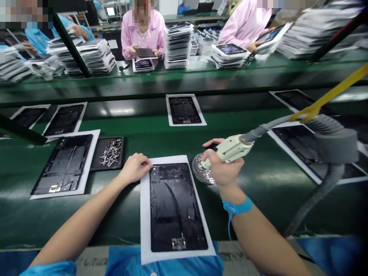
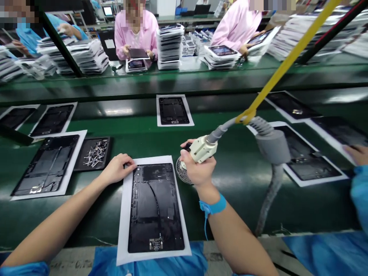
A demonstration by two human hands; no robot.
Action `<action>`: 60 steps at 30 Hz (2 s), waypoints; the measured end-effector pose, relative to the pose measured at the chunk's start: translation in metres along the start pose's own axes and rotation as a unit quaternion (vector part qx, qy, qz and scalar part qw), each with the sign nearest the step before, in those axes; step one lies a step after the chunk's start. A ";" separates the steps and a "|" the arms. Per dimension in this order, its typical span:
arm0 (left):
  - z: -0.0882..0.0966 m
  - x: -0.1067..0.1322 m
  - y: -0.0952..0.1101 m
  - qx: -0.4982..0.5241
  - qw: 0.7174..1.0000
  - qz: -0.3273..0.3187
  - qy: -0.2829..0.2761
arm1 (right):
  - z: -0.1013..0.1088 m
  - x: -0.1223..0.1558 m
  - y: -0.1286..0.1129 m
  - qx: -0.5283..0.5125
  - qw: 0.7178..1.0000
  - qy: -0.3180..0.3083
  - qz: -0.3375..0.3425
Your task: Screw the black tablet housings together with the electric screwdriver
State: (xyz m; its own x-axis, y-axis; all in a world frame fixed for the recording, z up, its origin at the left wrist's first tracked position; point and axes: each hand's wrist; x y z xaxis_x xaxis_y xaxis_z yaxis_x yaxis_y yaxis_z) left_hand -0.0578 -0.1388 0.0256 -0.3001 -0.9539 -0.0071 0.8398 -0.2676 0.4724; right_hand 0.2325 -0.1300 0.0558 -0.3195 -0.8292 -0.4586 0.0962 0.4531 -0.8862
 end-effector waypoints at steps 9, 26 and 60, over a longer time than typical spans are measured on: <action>0.009 -0.003 0.012 -0.008 0.996 0.063 -0.063 | 0.001 0.005 0.010 -0.024 0.999 -0.024 0.013; 0.005 0.001 0.013 -0.014 0.997 0.063 -0.044 | -0.001 0.008 0.014 -0.044 0.998 -0.041 0.003; 0.013 -0.010 0.011 0.016 0.994 0.059 -0.087 | -0.128 0.051 0.007 -0.122 0.965 -0.227 -0.044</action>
State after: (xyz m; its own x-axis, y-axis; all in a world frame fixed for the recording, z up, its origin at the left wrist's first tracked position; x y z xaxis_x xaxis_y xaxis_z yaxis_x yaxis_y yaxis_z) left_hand -0.0515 -0.1307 0.0419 -0.2766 -0.9397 0.2010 0.8594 -0.1483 0.4894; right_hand 0.0960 -0.1276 0.0343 0.1343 -0.9006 -0.4134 -0.1560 0.3928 -0.9063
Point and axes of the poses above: each hand's wrist, its own x-axis away from the middle knuckle, its own z-axis out of the back of the hand, y = z × x
